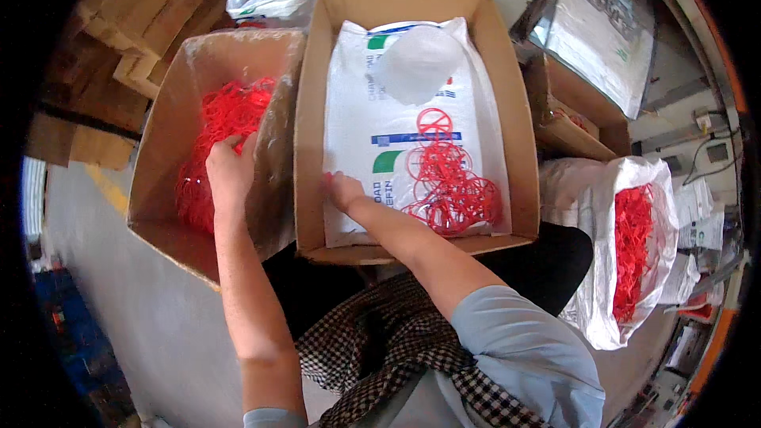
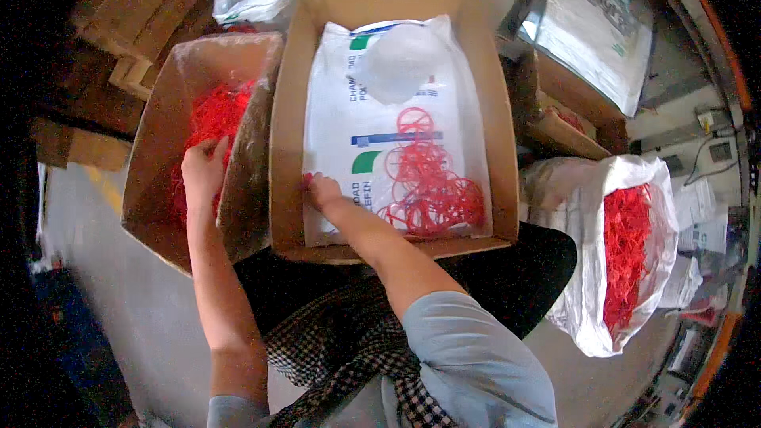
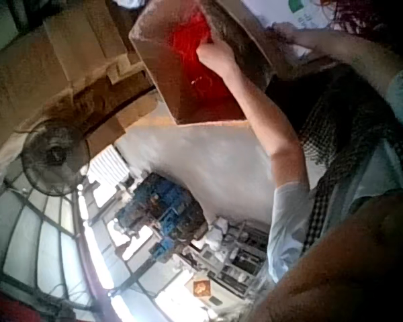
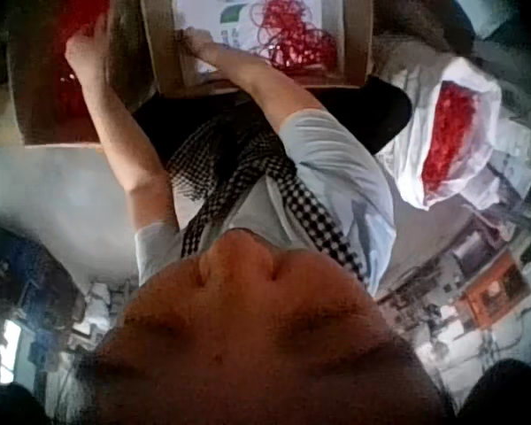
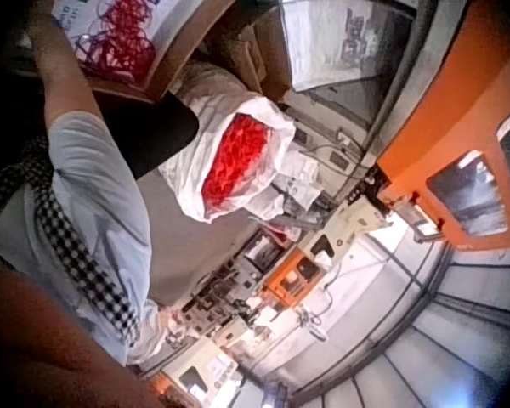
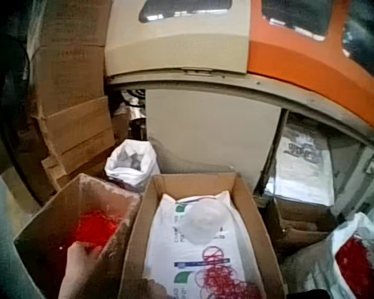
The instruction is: The person sits at a workbench and repeatedly picks tangled red plastic rings from a central cardboard box. They separate the rings by hand and place them into a second cardboard box to the left. The process continues throughout the clip.
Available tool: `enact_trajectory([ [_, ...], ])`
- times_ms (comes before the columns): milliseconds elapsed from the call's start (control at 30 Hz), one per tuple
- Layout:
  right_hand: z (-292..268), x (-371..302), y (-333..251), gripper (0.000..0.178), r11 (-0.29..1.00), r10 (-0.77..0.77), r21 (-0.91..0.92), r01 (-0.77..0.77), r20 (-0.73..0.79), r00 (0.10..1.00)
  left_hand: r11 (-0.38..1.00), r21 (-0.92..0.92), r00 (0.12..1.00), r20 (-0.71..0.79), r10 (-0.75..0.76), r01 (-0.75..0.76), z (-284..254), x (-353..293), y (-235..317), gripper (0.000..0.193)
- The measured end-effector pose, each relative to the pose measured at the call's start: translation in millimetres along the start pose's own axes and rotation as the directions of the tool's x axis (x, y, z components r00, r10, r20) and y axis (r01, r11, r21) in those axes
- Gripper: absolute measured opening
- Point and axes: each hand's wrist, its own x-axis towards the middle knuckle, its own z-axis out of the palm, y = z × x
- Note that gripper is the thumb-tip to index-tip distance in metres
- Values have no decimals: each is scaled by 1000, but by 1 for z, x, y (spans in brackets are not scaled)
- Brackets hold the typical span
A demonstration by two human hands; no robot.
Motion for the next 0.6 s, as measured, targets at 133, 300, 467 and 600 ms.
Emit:
enact_trajectory([
  [133, -18, -7, 22, 28, 1000, -14, -1, 14, 7, 1000, 985, 83, 988, 1, 154, -153, 29, -3, 5, 34],
  [300, -68, -29, 71, 39, 975, -99, -195, 109, 58, 993, 879, 219, 875, 350, 335, -425, 130, 3, 2, 29],
  [467, -210, -113, 46, 29, 986, -86, -124, 108, 176, 981, 679, -148, 590, 387, 709, -719, 244, 17, 32, 29],
  [600, -331, -195, 55, 32, 972, 81, -224, -70, 40, 996, 869, -19, 652, 654, 384, -494, 301, 6, 97, 31],
])
